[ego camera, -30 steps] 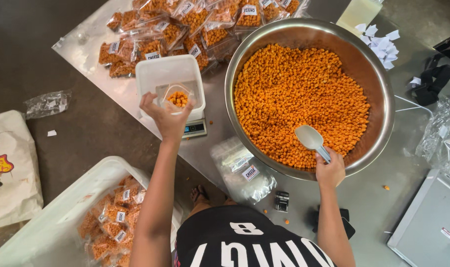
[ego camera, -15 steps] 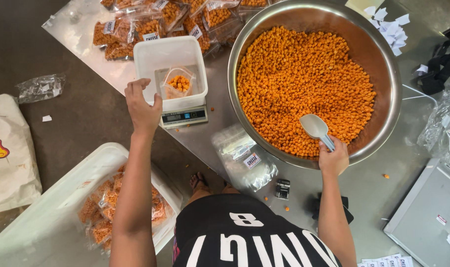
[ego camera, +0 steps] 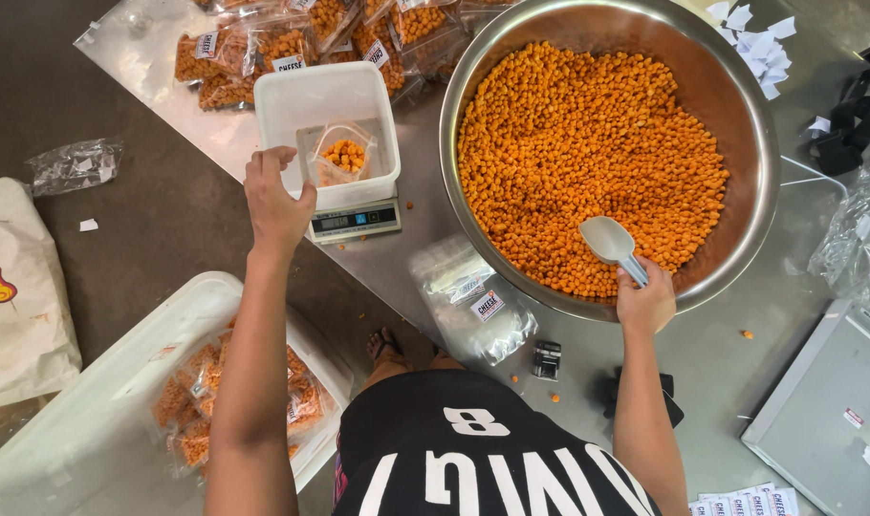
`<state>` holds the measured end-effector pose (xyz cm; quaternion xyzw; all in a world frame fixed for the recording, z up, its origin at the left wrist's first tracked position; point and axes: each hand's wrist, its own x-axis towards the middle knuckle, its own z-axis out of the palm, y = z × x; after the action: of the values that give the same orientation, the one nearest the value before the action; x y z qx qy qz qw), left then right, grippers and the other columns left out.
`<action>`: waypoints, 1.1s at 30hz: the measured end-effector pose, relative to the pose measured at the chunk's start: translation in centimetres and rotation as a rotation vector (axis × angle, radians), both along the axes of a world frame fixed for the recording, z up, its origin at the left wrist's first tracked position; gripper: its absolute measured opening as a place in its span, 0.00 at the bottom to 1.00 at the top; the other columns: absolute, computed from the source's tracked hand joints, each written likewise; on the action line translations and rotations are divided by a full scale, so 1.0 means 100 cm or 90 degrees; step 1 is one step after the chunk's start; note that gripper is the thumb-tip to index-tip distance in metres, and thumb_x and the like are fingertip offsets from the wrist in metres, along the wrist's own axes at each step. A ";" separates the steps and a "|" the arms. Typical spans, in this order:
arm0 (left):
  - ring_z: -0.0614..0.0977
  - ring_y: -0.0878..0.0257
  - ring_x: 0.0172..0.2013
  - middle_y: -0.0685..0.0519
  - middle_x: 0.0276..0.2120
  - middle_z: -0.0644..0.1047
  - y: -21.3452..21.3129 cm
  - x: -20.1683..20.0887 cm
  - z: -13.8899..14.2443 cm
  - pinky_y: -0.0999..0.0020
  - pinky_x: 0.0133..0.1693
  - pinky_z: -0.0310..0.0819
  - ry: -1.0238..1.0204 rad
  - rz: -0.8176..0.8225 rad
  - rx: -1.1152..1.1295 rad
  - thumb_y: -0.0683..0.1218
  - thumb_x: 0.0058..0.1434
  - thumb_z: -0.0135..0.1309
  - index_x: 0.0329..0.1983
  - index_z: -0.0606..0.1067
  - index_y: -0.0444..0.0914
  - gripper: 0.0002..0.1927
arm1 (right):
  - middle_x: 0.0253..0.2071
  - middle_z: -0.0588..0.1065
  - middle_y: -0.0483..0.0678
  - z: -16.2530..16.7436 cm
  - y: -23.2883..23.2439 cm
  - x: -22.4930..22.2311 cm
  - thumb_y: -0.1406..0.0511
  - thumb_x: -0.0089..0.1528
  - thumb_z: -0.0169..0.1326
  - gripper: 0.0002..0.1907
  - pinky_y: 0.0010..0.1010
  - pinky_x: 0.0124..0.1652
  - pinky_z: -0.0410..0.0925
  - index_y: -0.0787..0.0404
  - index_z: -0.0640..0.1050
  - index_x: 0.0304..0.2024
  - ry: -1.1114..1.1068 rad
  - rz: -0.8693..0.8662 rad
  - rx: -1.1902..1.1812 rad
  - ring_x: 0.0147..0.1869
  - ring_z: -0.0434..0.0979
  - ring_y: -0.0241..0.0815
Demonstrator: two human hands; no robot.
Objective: The person scoops orange puffed snacks from a large metal bowl into small plastic bags using a scoop. Each bag is weighed on a digital scale, sealed, and placed into a white bin. The process is repeated continuously throughout the clip.
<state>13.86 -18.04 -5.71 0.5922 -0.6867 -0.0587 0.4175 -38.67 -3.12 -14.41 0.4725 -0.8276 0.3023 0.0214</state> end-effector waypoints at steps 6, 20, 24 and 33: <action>0.74 0.46 0.50 0.44 0.47 0.75 -0.004 -0.002 -0.004 0.51 0.51 0.66 -0.046 -0.018 -0.001 0.39 0.52 0.65 0.54 0.74 0.35 0.25 | 0.46 0.78 0.47 -0.002 0.000 -0.003 0.59 0.58 0.68 0.17 0.42 0.47 0.71 0.50 0.83 0.50 0.004 -0.001 0.011 0.49 0.79 0.51; 0.82 0.58 0.38 0.51 0.41 0.77 -0.063 -0.114 0.097 0.63 0.40 0.75 -0.415 -0.253 -0.348 0.38 0.61 0.55 0.45 0.74 0.38 0.09 | 0.43 0.77 0.47 0.007 -0.001 0.002 0.58 0.58 0.66 0.16 0.42 0.44 0.71 0.49 0.83 0.48 -0.003 -0.032 0.035 0.46 0.79 0.51; 0.83 0.62 0.28 0.52 0.34 0.77 -0.075 -0.166 0.113 0.69 0.26 0.74 -0.606 -0.309 -0.332 0.41 0.60 0.56 0.48 0.74 0.40 0.12 | 0.43 0.77 0.46 0.011 -0.001 0.003 0.58 0.57 0.66 0.17 0.43 0.43 0.71 0.49 0.83 0.48 0.019 -0.028 0.020 0.46 0.79 0.51; 0.85 0.58 0.30 0.50 0.33 0.79 -0.097 -0.197 0.089 0.64 0.27 0.79 -0.728 -0.500 -0.196 0.42 0.59 0.56 0.47 0.74 0.38 0.12 | 0.43 0.78 0.45 0.014 0.003 0.003 0.58 0.57 0.66 0.16 0.43 0.43 0.71 0.49 0.83 0.47 0.003 -0.020 0.016 0.47 0.79 0.50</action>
<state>-5.88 -27.75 3.23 0.1729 -0.9615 0.2127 0.0187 -38.34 -2.87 -12.98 0.4606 -0.8384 0.2905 0.0221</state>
